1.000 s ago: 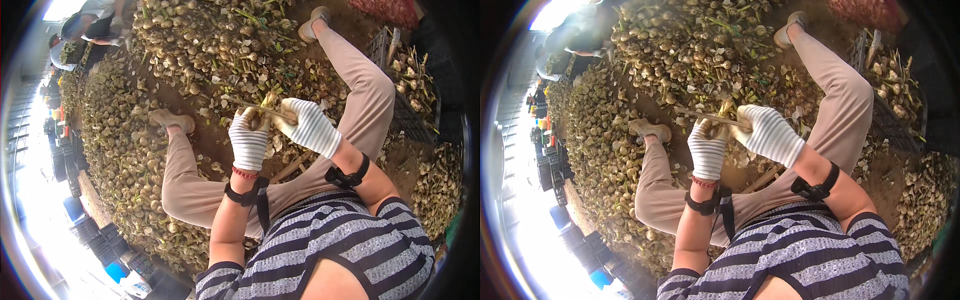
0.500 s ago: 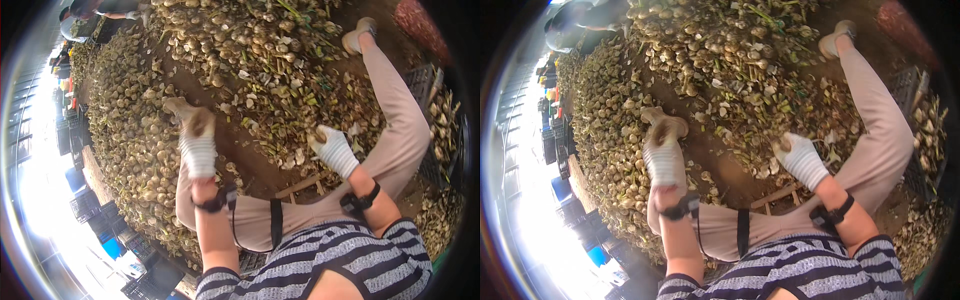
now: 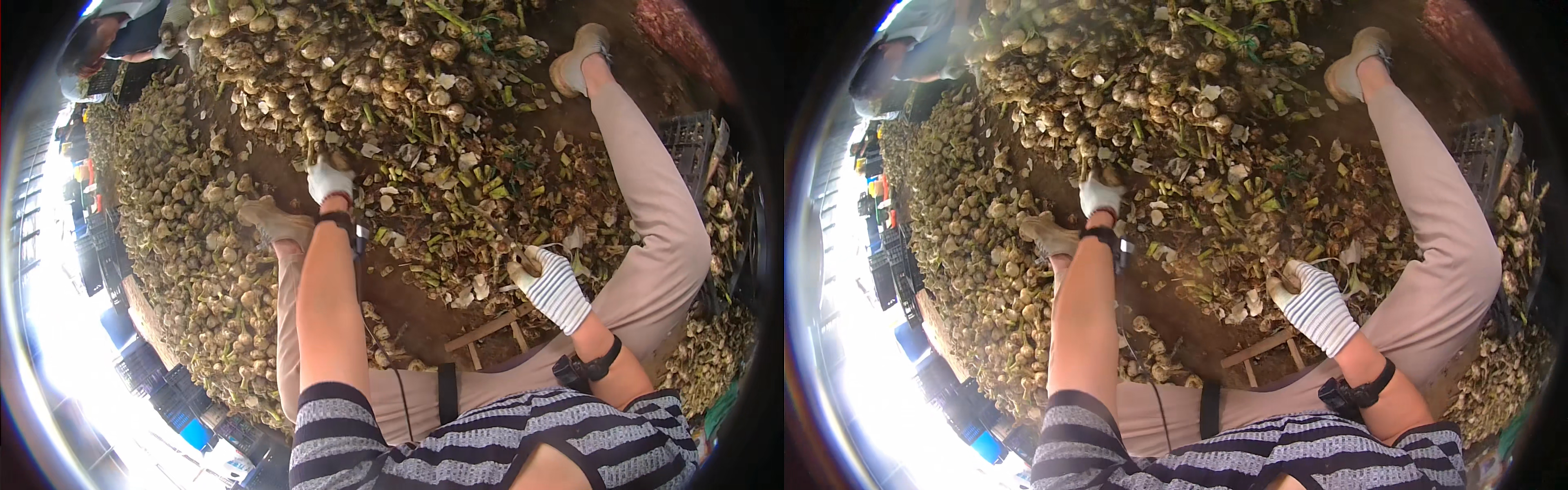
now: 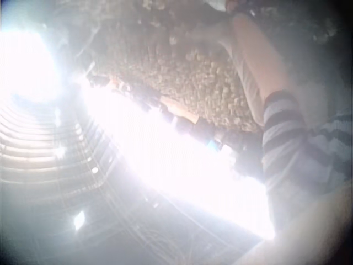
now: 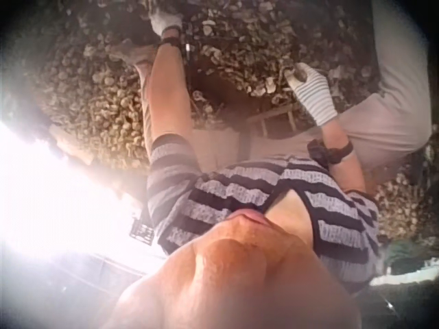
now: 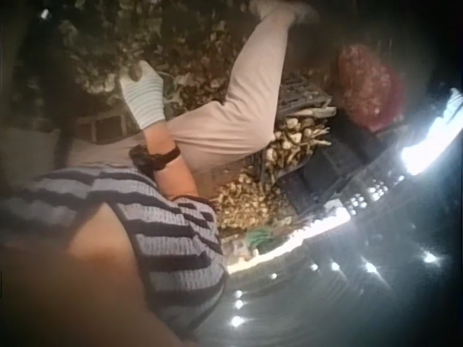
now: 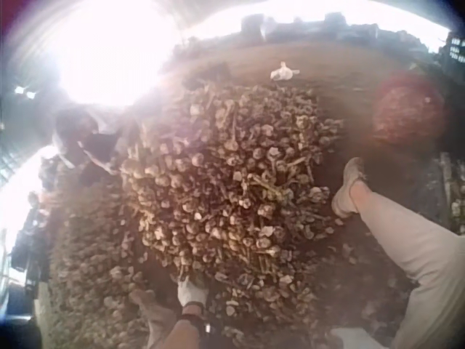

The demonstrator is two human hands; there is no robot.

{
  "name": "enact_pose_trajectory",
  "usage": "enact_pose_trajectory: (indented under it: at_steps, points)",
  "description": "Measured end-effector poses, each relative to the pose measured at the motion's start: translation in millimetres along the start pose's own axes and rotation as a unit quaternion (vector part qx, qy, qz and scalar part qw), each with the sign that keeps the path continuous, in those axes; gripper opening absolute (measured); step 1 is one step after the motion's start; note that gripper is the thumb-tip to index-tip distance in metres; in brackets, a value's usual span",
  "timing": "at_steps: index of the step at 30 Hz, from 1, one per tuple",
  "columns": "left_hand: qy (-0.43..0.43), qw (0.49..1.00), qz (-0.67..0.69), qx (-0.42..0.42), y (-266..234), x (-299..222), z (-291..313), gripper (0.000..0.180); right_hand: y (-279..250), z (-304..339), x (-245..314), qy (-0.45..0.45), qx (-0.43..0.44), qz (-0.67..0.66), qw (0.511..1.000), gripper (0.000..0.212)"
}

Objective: The person picks up garlic bulbs from a pile, trims the roots and stems using a knife, and places the finished bulbs into a crate.

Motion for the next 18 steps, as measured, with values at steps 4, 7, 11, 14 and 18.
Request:
enact_pose_trajectory:
  at_steps: [4, 7, 11, 14, 18]
  points:
    - [-0.013, 0.876, 0.469, 0.113, -2.0, -22.9, 110.8, 0.078, -11.2, 6.7, 1.3, -0.008, -0.029, -0.013, 0.999, 0.061]
    - [0.095, 0.538, 0.774, 0.319, 3.0, -31.6, 174.7, 0.053, -17.1, 15.0, 11.5, -0.106, -0.051, -0.084, 0.989, 0.047]
    - [0.261, 0.592, 0.640, 0.415, -62.6, -36.4, 299.7, 0.055, -53.1, 30.8, 28.6, -0.144, -0.036, -0.018, 0.989, 0.049]
    - [0.286, 0.702, 0.529, 0.381, -80.8, -14.0, 339.5, 0.055, -74.9, 39.7, 43.7, -0.207, -0.102, 0.135, 0.964, 0.043]
    - [0.345, 0.806, 0.402, 0.265, -84.2, 4.3, 366.1, 0.049, -58.3, 87.6, 102.3, -0.411, -0.094, 0.174, 0.890, 0.015]
Point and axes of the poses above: each hand's wrist, its own z-axis away from the middle knuckle, its own y-axis out of the palm, x = y × z, the point moved 5 cm from there along -z, towards the middle knuckle, and after that the axes turned 14 degrees about -y, right-handed, at the moved point
